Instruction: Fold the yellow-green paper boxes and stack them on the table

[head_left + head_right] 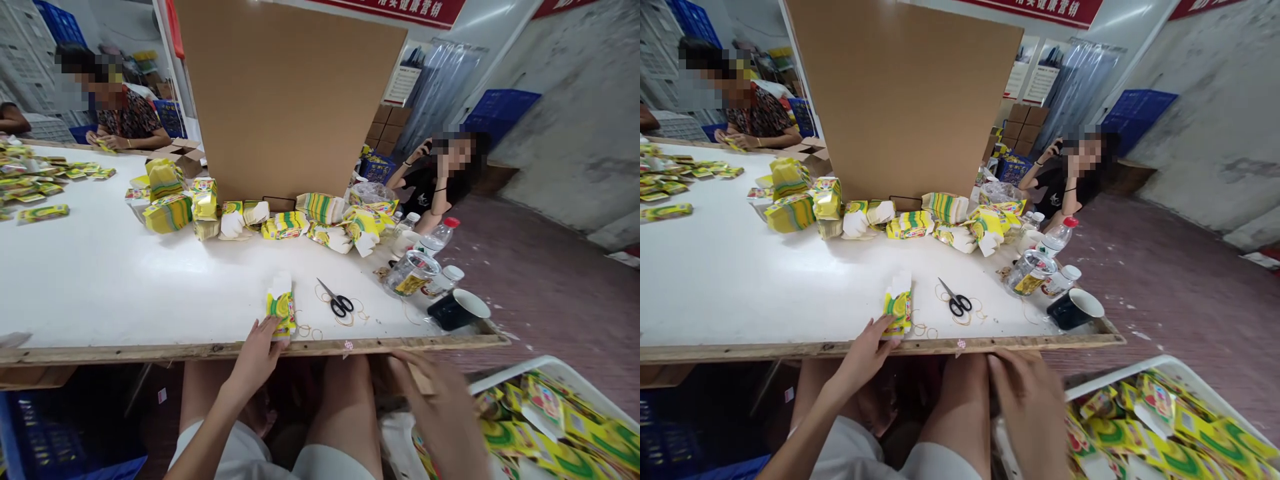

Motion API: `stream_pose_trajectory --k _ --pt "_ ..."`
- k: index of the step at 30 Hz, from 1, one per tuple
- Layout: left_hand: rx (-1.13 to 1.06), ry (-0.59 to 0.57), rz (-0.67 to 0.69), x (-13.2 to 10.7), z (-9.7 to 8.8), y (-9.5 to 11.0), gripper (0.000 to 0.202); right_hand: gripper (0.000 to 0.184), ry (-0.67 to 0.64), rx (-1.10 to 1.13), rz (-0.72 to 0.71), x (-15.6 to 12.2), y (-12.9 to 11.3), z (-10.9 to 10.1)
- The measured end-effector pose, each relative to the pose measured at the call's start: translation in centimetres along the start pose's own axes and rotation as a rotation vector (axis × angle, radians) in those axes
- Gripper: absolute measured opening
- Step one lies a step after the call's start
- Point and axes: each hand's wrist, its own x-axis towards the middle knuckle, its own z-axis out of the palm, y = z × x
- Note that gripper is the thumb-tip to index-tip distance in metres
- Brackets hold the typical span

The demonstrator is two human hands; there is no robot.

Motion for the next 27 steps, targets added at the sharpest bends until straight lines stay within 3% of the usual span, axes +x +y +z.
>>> stream_pose_trajectory --k 2,5,7,9,15,21,23,27 --pt "0.028 -0.017 0.019 -0.1 0.3 -0.1 0.04 0.031 -0.147 0.218 0.066 0.7 -2.5 5.7" --pt "0.058 -0.024 0.029 -0.2 0.3 -0.1 0.043 0.019 -0.22 0.309 0.068 1.8 -5.6 13.0" --pt "0.061 -0.019 0.029 -0.1 0.2 -0.2 0.043 0.011 -0.228 0.331 0.082 2.3 -6.9 16.1" --pt "0.045 -0.012 0.027 -0.1 0.2 -0.2 0.043 0.006 -0.228 0.357 0.108 2.7 -7.6 17.7" --pt "-0.133 0.03 -0.01 -0.3 0.3 -0.1 0.045 0.008 -0.229 0.516 0.233 2.9 -8.1 18.8" --pt "-0.54 0.165 -0.114 0.0 -0.3 0.7 0.046 0.031 -0.276 0.842 0.372 2.3 -8.2 16.9" --pt "-0.705 0.152 -0.152 0.1 -0.4 1.2 0.047 0.036 -0.311 0.949 0.402 1.6 -8.5 15.9" --pt "-0.973 0.012 -0.206 -0.2 -0.2 2.4 0.046 0.039 -0.382 1.089 0.441 -0.2 -9.4 14.3"
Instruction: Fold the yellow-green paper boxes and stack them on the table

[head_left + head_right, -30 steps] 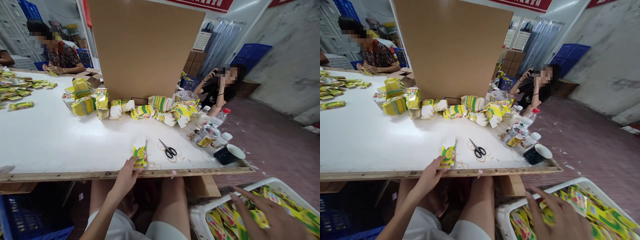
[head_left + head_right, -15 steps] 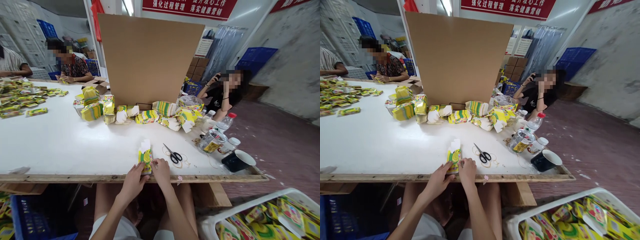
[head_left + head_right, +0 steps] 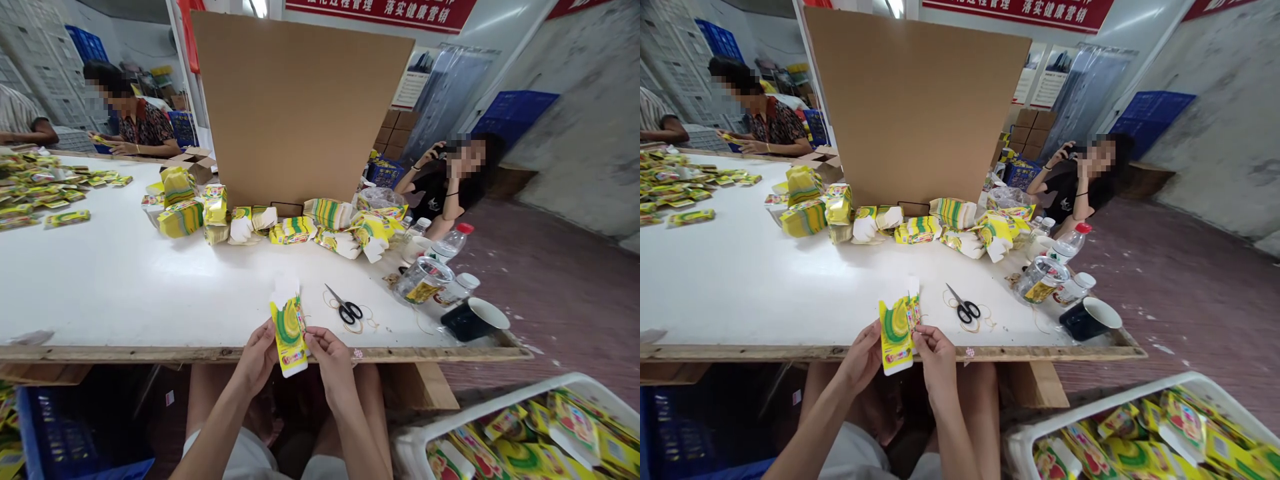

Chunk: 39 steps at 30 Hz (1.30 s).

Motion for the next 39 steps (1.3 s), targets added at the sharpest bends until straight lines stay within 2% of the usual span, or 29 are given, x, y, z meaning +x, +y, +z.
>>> stream_pose_trajectory --k 4,8,19,23,26,30,32,36,39 --pt "-0.118 -0.096 -0.075 -0.6 0.8 0.6 0.04 0.037 -0.014 0.035 0.013 -1.2 -0.2 0.1" --pt "-0.148 -0.127 -0.096 -1.0 1.3 1.0 0.036 0.033 0.017 -0.023 -0.001 -1.6 -0.6 -0.1" --pt "-0.023 0.026 -0.009 -0.6 1.3 -0.5 0.029 0.033 0.01 -0.09 -0.009 -2.5 -0.8 0.8" --pt "0.075 0.059 0.069 -1.0 1.0 -0.5 0.053 0.032 0.013 -0.119 -0.034 -2.4 -0.5 0.5" --pt "0.179 0.004 0.095 -1.6 0.9 0.1 0.063 0.028 -0.036 -0.1 -0.05 -2.2 -0.8 0.0" --pt "0.236 -0.134 0.029 -2.1 0.8 1.2 0.061 0.051 -0.129 -0.036 -0.093 -1.7 -2.1 -0.9" --pt "0.233 -0.208 0.008 -2.3 0.8 1.6 0.057 0.046 -0.183 -0.063 -0.106 -1.3 -2.8 -1.5" --pt "0.176 -0.338 -0.037 -2.7 0.9 1.9 0.042 0.021 -0.279 -0.14 -0.138 -0.8 -4.0 -2.4" --pt "0.147 -0.353 -0.058 -2.9 1.1 1.8 0.04 0.025 -0.27 -0.166 -0.158 -0.6 -4.1 -2.6"
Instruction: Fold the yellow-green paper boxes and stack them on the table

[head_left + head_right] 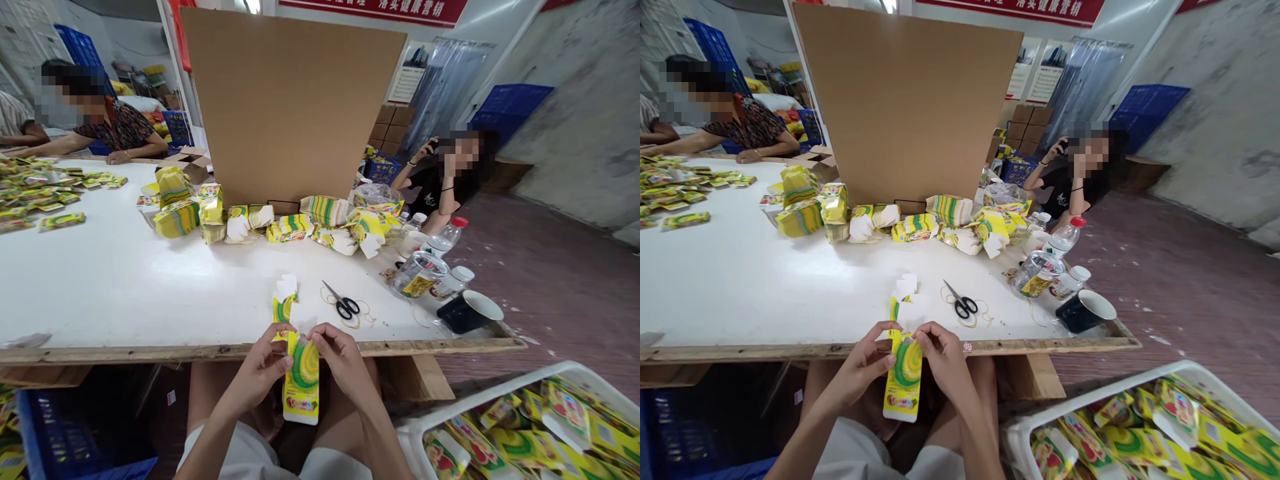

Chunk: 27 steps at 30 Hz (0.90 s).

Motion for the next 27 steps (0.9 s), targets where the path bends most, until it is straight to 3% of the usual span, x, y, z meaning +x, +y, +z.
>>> stream_pose_trajectory --k 5,10,16,22,27 --pt "0.019 0.03 -0.031 -0.1 0.2 0.0 0.068 0.024 0.128 0.019 -0.034 -0.3 0.6 0.3" --pt "0.144 0.04 -0.029 0.2 0.1 0.0 0.047 0.03 0.154 -0.106 -0.149 -0.7 0.2 -0.5" --pt "0.331 0.101 0.066 0.5 0.2 -0.5 0.042 0.036 0.044 -0.162 0.107 -0.8 -0.4 -0.5" --pt "0.154 0.065 0.003 0.3 0.5 -0.2 0.046 0.029 0.05 -0.31 0.117 -0.5 -0.4 0.7" --pt "0.0 0.043 -0.015 0.5 0.5 0.3 0.049 0.031 0.067 -0.251 0.132 -0.9 -0.6 0.6"
